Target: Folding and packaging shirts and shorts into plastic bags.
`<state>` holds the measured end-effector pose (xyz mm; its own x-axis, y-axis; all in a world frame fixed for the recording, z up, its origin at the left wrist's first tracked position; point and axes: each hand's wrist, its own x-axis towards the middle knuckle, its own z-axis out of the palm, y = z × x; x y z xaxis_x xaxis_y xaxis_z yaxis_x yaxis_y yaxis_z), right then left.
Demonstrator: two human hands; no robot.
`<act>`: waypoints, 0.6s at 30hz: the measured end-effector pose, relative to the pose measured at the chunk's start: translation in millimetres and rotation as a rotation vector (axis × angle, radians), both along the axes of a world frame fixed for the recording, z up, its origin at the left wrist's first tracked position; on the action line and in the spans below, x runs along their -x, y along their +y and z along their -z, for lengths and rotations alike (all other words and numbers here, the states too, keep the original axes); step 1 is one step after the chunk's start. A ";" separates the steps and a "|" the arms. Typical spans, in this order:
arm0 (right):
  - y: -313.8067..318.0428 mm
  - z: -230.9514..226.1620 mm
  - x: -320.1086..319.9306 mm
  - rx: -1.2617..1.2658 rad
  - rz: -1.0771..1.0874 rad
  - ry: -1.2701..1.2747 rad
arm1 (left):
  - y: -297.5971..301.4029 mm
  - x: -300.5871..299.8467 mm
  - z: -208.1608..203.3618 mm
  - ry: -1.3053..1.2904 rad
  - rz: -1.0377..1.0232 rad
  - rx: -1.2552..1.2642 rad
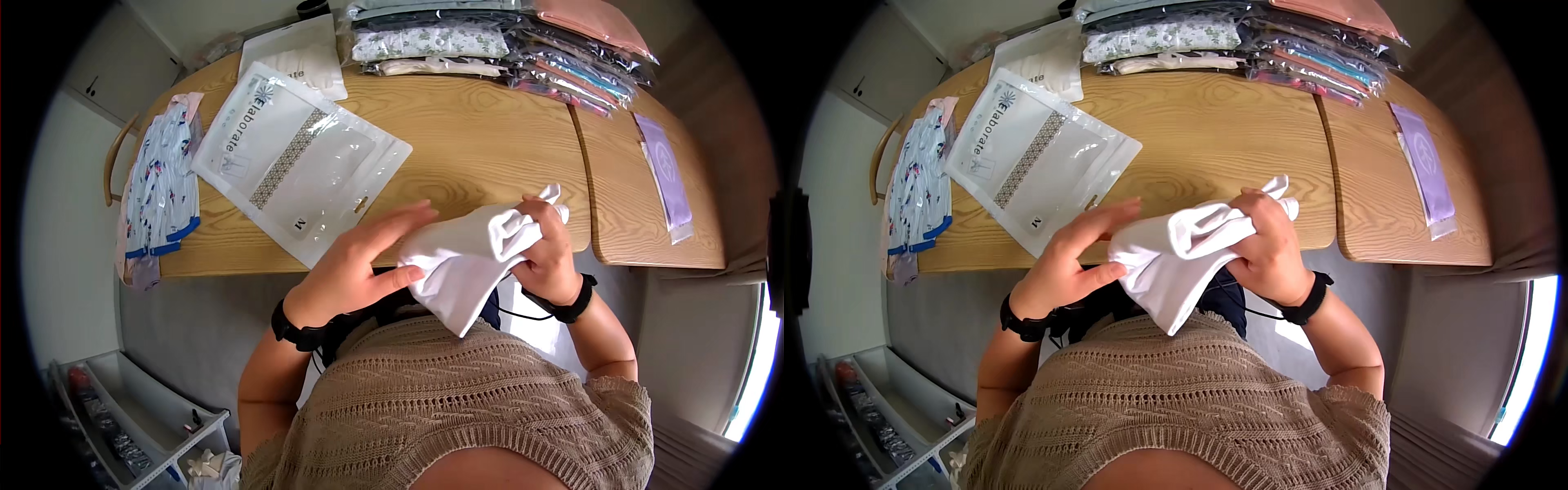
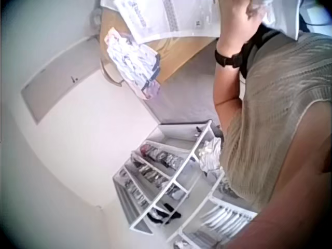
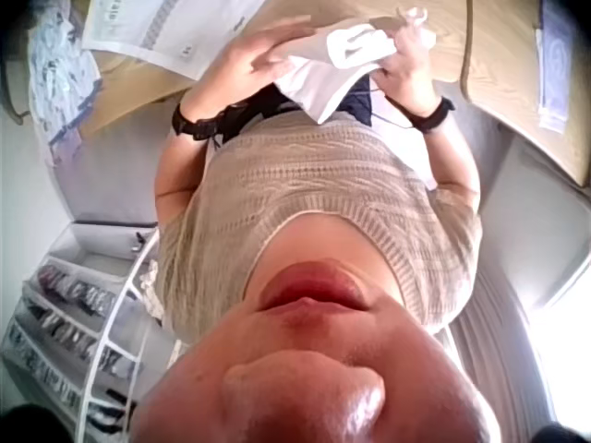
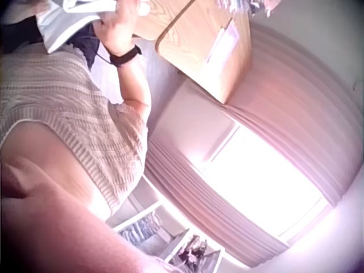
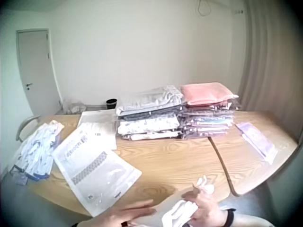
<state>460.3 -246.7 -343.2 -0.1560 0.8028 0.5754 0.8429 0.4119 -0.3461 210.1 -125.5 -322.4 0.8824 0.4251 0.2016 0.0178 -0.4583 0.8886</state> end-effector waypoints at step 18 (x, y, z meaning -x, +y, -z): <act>17.2 9.8 -1.4 0.415 0.479 0.529 | 9.9 50.2 71.4 0.547 -0.572 -0.798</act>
<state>461.7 -229.5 -353.0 0.4658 0.8769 0.1184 0.5773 -0.1997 -0.7917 160.0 -115.6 -393.8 0.6521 0.7184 0.2421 0.7055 -0.6920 0.1529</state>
